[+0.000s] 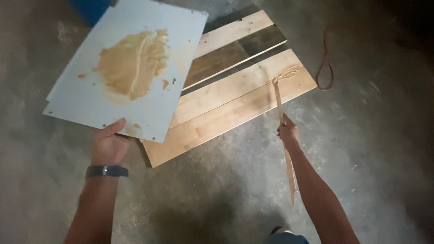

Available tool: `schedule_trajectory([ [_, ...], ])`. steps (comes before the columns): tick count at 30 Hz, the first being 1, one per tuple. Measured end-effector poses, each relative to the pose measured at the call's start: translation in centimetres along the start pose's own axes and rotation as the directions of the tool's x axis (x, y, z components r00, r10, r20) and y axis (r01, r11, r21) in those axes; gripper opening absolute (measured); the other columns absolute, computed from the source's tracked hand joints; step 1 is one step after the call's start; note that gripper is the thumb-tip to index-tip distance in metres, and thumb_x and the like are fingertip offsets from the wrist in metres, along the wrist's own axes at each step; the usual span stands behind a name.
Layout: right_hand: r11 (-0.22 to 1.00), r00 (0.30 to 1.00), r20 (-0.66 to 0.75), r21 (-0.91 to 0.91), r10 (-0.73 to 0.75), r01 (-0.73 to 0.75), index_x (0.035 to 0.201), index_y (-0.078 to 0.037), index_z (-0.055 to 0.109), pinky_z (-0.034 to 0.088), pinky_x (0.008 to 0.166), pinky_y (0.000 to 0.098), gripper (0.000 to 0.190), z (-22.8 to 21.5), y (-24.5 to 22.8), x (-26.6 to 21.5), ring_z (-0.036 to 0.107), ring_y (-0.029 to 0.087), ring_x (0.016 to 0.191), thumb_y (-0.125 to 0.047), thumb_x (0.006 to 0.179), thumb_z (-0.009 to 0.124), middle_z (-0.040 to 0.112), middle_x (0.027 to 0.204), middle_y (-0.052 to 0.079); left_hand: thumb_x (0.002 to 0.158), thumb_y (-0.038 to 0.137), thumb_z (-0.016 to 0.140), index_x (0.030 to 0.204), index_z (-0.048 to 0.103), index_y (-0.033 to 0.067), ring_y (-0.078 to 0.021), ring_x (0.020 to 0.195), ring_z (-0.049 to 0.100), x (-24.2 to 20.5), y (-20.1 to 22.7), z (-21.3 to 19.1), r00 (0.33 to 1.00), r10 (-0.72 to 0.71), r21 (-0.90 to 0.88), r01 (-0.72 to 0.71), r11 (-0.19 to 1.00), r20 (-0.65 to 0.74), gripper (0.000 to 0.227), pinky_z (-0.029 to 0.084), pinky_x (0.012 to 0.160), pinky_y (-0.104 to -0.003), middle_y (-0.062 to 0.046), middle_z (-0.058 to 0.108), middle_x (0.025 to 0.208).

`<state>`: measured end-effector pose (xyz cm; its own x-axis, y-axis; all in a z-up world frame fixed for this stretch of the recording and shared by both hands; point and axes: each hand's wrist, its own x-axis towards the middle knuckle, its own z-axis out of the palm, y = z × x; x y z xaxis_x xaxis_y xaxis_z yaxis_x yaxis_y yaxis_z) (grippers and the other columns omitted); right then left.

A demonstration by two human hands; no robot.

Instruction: Applying glue to a wooden board using a wooden stick as an applicator

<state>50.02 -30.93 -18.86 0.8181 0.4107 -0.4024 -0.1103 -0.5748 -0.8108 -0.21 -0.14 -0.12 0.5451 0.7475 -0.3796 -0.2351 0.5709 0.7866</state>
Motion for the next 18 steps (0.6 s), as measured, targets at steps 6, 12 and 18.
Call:
schedule_trajectory([
  [6, 0.999, 0.997, -0.078, -0.044, -0.01, 0.007, 0.151, -0.026, 0.054, 0.057, 0.064, 0.0339, 0.049, 0.9, 0.1, 1.9, 0.071, 0.026, 0.075, -0.014, 0.103, 0.055, 0.071, 0.091, 0.017, 0.096, 0.009, 0.054, 0.135, 0.06, 0.019, -0.0201, 0.127, 0.064, -2.5, 1.5, 2.6, 0.988, 0.097, -0.061, -0.104, 0.993, -0.118, 0.041, 0.037, 0.124, -0.05, -0.001, 0.065, 0.141],
  [12, 0.81, 1.0, 0.005, -0.586, -0.024, 0.023, 0.156, -0.016, 0.049, 0.058, 0.078, 0.0445, 0.048, 1.7, -3.1, -0.6, 0.074, 0.032, 0.097, -0.009, 0.108, 0.049, 0.071, 0.116, 0.026, 0.097, 0.004, 0.057, 0.127, 0.065, 0.0151, -0.0246, 0.127, 0.065, -0.4, -0.6, -0.7, 0.977, 0.139, -0.123, -0.159, 0.98, -0.162, 0.034, 0.04, 0.121, -0.052, -0.006, 0.067, 0.139],
  [18, 0.904, 0.994, 0.058, -0.413, -0.093, 0.109, 0.165, -0.028, 0.028, 0.04, 0.114, 0.0571, 0.064, 1.9, -0.5, -1.7, 0.049, 0.045, 0.14, -0.01, 0.105, 0.043, 0.046, 0.157, 0.024, 0.097, 0.005, 0.054, 0.133, 0.063, 0.0171, -0.0267, 0.129, 0.064, -1.6, 1.2, 3.9, 0.976, 0.174, -0.035, -0.18, 0.983, -0.128, 0.038, 0.042, 0.12, -0.054, -0.005, 0.065, 0.142],
])
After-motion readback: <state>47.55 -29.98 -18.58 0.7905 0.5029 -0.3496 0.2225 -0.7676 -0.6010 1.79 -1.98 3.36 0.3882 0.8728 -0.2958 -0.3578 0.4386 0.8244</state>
